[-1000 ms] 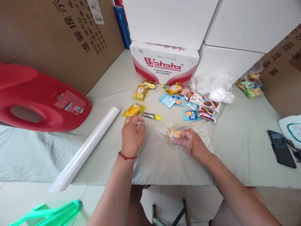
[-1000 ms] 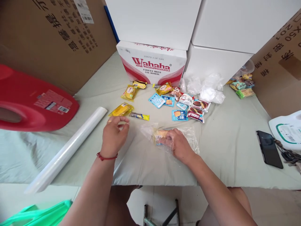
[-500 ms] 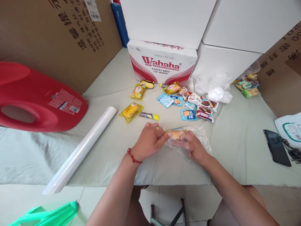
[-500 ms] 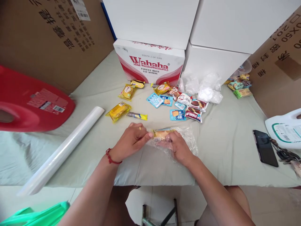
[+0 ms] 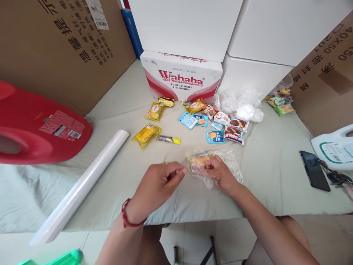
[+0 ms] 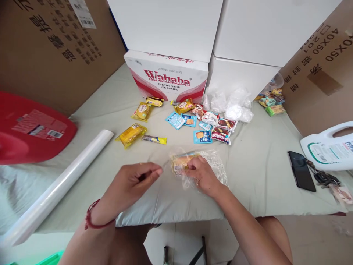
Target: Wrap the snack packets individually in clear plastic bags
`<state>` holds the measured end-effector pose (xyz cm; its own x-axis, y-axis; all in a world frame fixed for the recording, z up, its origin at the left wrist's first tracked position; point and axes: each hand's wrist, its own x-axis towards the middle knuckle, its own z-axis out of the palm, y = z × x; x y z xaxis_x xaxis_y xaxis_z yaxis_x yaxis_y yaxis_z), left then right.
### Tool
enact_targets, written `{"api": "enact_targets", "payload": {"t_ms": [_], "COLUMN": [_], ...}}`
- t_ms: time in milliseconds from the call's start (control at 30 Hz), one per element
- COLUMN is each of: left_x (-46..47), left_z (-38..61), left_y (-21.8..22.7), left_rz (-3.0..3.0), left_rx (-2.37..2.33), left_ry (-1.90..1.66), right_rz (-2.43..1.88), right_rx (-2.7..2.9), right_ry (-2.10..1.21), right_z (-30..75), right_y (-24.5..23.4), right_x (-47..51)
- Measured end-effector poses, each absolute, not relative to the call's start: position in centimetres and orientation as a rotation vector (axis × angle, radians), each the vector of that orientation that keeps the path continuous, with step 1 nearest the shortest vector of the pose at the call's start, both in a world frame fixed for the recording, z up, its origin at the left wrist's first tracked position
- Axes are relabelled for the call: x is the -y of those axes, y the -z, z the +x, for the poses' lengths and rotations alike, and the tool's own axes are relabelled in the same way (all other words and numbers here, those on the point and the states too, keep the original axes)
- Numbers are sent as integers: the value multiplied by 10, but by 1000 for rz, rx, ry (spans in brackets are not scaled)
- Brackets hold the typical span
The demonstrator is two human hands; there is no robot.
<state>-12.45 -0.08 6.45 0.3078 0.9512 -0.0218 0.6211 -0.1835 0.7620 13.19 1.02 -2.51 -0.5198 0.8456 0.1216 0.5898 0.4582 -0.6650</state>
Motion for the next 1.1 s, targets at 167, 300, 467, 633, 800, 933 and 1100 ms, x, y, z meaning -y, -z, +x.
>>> {"api": "enact_targets", "payload": {"t_ms": [167, 300, 467, 633, 800, 933, 1100], "left_x": [-4, -10, 12, 50, 51, 38, 43], "left_z": [-105, -97, -70, -31, -18, -29, -55], "left_y": [-49, -38, -40, -21, 4, -2, -12], "left_rz": [1836, 1619, 1885, 2261, 1638, 1170, 692], "left_rx": [-1682, -1634, -1510, -1528, -1810, -1679, -1497], "left_ry": [-1442, -1429, -1432, -1390, -1264, -1115, -1190], "right_rz": [-1162, -1090, -1108, -1187, -1197, -1101, -979], "right_rx": [2329, 2364, 2430, 2421, 2418, 2499, 2559], "right_ry": [-568, -456, -441, -541, -532, -421, -441], "right_z": [130, 130, 132, 130, 128, 132, 138], "right_y": [25, 24, 24, 24, 23, 23, 19], "right_x": [-5, -4, -3, -2, -1, -6, -18]}}
